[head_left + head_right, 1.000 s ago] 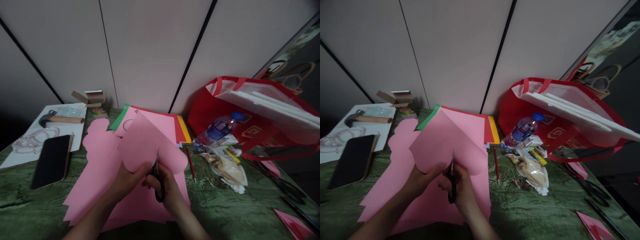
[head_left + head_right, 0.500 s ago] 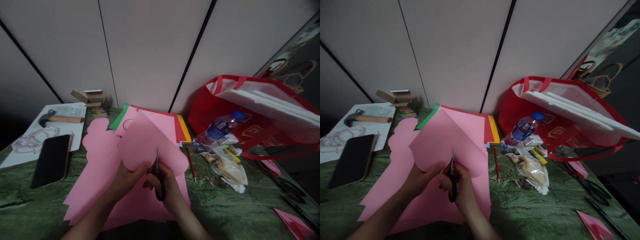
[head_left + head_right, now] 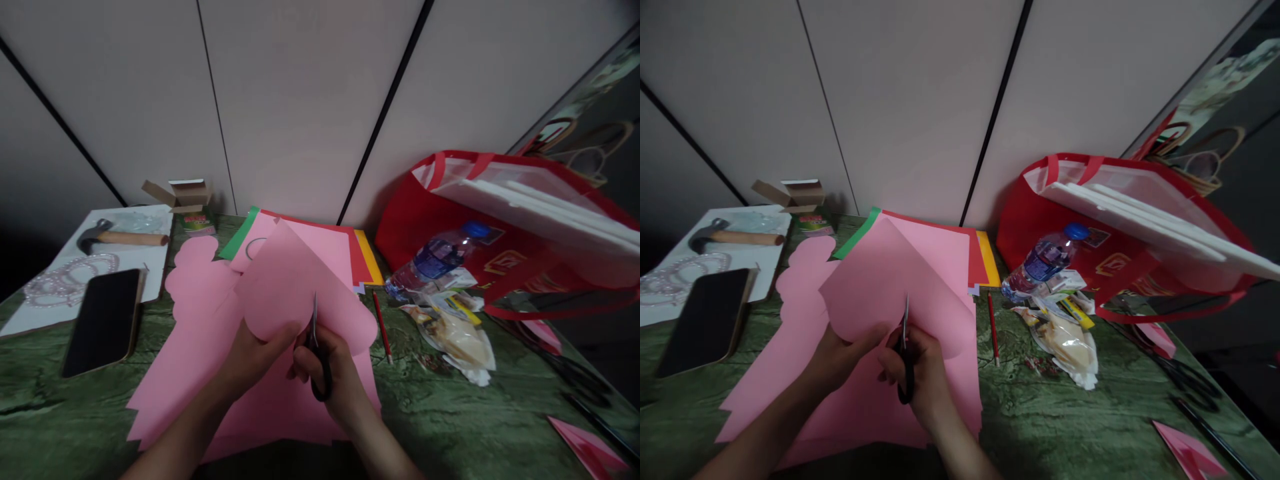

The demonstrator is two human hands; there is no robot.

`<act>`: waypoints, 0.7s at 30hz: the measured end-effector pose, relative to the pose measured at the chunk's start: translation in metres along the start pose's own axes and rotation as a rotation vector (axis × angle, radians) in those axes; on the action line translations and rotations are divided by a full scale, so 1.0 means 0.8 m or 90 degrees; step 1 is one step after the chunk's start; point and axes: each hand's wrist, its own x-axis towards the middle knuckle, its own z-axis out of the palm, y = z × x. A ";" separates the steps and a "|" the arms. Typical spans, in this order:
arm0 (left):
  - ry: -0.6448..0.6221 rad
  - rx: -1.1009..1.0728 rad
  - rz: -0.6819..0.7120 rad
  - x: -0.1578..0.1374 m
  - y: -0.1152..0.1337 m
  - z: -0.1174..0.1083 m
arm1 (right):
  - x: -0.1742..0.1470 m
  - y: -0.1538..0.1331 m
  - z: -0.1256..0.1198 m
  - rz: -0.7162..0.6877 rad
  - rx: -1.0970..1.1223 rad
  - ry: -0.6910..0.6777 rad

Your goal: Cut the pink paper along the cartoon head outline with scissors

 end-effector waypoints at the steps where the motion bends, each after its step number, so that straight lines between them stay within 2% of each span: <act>1: 0.004 0.002 -0.001 0.000 0.001 0.000 | 0.000 0.000 0.000 0.001 0.000 -0.001; 9: -0.092 -0.059 -0.045 0.000 0.004 -0.002 | 0.000 0.007 -0.003 -0.004 0.039 -0.004; 21: -0.047 -0.030 -0.035 0.001 0.002 -0.005 | 0.000 0.006 -0.001 -0.009 0.051 -0.004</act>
